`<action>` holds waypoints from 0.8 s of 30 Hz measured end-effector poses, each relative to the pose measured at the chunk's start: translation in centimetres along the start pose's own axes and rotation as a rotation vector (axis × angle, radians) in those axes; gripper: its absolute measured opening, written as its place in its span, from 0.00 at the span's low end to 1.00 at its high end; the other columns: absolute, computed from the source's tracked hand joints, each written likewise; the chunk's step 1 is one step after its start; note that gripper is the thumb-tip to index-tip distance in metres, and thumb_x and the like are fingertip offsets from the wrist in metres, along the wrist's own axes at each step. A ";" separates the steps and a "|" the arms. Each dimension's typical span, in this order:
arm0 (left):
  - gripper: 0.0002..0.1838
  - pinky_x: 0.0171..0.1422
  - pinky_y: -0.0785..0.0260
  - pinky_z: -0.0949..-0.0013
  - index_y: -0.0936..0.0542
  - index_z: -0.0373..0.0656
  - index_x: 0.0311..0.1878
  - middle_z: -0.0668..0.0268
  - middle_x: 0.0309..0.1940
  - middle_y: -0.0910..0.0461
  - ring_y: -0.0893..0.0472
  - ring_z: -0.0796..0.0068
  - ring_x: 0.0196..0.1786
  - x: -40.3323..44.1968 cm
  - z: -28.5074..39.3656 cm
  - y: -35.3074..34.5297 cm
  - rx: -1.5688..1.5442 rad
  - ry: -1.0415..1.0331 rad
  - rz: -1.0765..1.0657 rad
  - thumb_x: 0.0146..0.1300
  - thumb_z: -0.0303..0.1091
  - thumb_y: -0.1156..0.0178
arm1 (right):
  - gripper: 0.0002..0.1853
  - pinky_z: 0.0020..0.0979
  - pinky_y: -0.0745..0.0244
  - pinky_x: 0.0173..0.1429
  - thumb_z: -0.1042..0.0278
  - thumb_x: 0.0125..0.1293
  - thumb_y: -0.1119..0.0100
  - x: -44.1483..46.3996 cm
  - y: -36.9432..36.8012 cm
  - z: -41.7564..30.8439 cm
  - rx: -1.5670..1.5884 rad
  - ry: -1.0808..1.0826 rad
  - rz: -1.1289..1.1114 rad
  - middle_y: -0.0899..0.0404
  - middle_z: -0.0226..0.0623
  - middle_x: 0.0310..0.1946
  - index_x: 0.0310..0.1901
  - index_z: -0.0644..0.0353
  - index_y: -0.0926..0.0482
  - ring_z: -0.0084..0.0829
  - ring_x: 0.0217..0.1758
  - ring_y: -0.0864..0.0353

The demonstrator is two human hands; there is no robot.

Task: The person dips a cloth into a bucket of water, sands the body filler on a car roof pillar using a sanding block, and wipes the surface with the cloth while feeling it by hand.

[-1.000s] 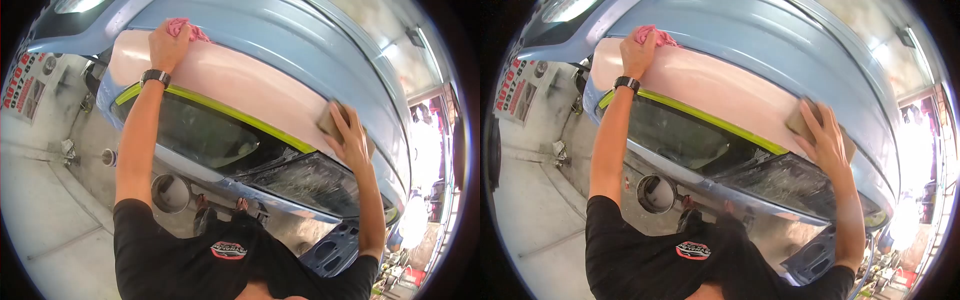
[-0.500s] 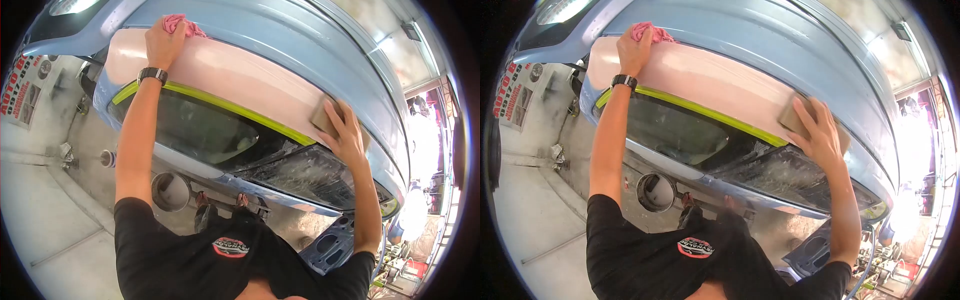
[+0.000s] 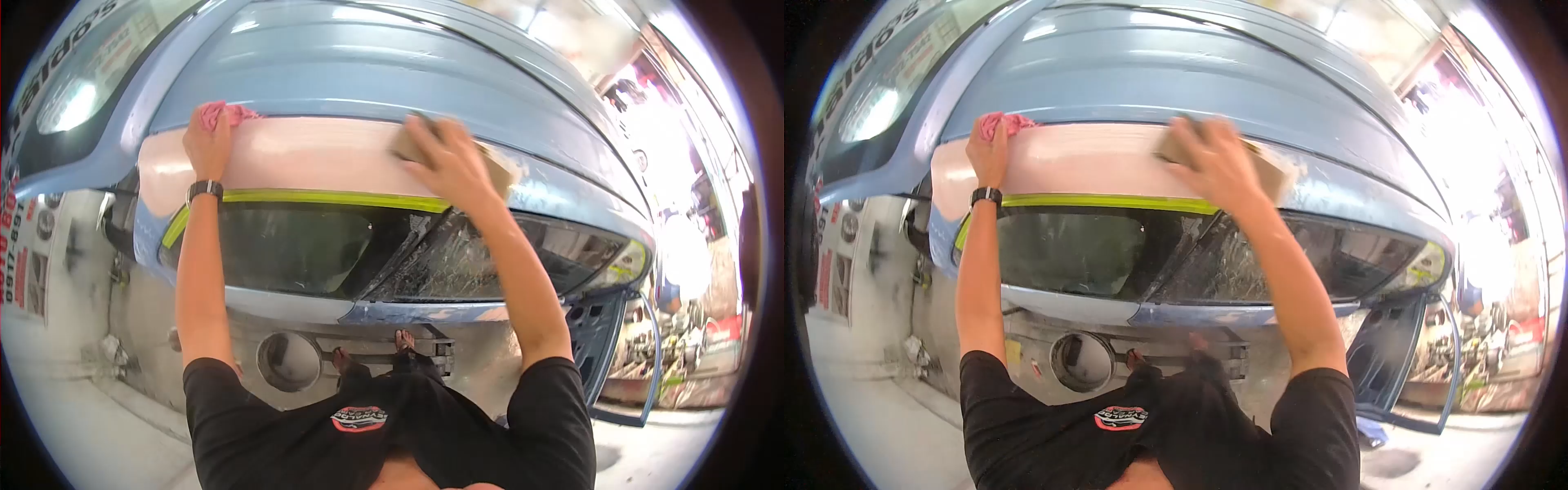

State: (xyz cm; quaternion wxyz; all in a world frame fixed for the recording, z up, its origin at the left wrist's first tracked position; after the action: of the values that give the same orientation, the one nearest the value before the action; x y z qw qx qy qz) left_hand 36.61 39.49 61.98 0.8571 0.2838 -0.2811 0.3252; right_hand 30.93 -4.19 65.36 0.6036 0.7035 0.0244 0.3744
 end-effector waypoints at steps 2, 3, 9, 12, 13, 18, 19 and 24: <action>0.14 0.59 0.21 0.65 0.13 0.38 0.54 0.58 0.46 0.10 0.11 0.67 0.51 -0.2 1.0 0.1 -0.090 -0.042 0.001 0.69 0.32 0.33 | 0.37 0.53 0.30 0.71 0.47 0.69 0.32 -5.3 2.4 5.2 -0.084 -0.191 0.050 0.24 0.55 0.58 0.77 0.48 0.29 0.59 0.64 0.26; 0.14 0.59 0.21 0.64 0.13 0.39 0.54 0.57 0.46 0.09 0.10 0.64 0.51 -0.3 1.3 0.3 -0.131 -0.061 0.002 0.68 0.32 0.33 | 0.37 0.54 0.29 0.69 0.49 0.69 0.32 -7.6 3.6 7.1 -0.069 -0.318 0.044 0.24 0.56 0.57 0.77 0.49 0.29 0.59 0.63 0.26; 0.14 0.60 0.21 0.64 0.15 0.40 0.56 0.57 0.48 0.09 0.11 0.65 0.52 -0.2 0.0 1.4 -0.072 -0.204 -0.102 0.69 0.32 0.32 | 0.35 0.50 0.28 0.57 0.55 0.74 0.35 -26.9 6.2 9.4 0.039 -0.700 0.153 0.23 0.59 0.46 0.76 0.65 0.30 0.57 0.50 0.23; 0.13 0.60 0.21 0.62 0.15 0.41 0.56 0.56 0.49 0.10 0.11 0.62 0.53 -1.5 -0.1 -0.5 -0.130 -0.227 -0.198 0.71 0.32 0.32 | 0.35 0.52 0.30 0.72 0.47 0.80 0.47 -43.1 2.2 7.6 0.062 -1.054 -0.187 0.23 0.66 0.64 0.77 0.66 0.32 0.64 0.68 0.24; 0.12 0.61 0.20 0.60 0.15 0.42 0.55 0.56 0.50 0.10 0.11 0.60 0.53 -2.0 0.1 -1.3 -0.152 -0.225 -0.243 0.71 0.32 0.32 | 0.36 0.53 0.35 0.77 0.44 0.81 0.50 -52.8 -2.5 8.0 0.199 -1.120 -0.157 0.27 0.65 0.70 0.77 0.66 0.33 0.64 0.73 0.27; 0.10 0.61 0.20 0.53 0.16 0.44 0.55 0.57 0.55 0.12 0.13 0.53 0.57 -6.2 8.0 -6.3 0.185 -0.682 -0.171 0.74 0.34 0.36 | 0.32 0.52 0.24 0.63 0.42 0.78 0.46 -74.5 -8.4 -7.4 0.516 -1.847 -0.572 0.12 0.60 0.52 0.57 0.71 0.16 0.53 0.60 0.14; 0.11 0.62 0.21 0.52 0.16 0.44 0.55 0.57 0.55 0.13 0.14 0.53 0.57 -7.5 9.7 -8.1 0.176 -0.675 -0.195 0.73 0.33 0.36 | 0.35 0.50 0.27 0.68 0.39 0.78 0.49 -77.1 -9.3 -9.5 0.514 -1.793 -0.700 0.15 0.62 0.57 0.60 0.70 0.17 0.54 0.67 0.20; 0.12 0.68 0.23 0.53 0.16 0.43 0.54 0.58 0.57 0.14 0.14 0.54 0.59 -13.5 20.1 -16.5 0.039 -0.726 -0.290 0.69 0.28 0.35 | 0.38 0.46 0.29 0.73 0.34 0.79 0.53 -79.8 -10.5 -12.3 0.500 -1.432 -1.191 0.19 0.63 0.63 0.65 0.66 0.19 0.56 0.73 0.24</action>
State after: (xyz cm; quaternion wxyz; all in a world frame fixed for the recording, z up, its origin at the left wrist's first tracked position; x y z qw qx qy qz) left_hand 33.94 10.37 61.65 0.7335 0.4334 -0.5167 0.0845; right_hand -28.86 -29.97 16.40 0.3990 0.7458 0.0824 -0.5271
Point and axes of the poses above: each hand's wrist, its own x-axis towards the middle knuckle, its own y-axis out of the back of the hand, z = x × y, the point moved 2 cm from there along x, towards the middle knuckle
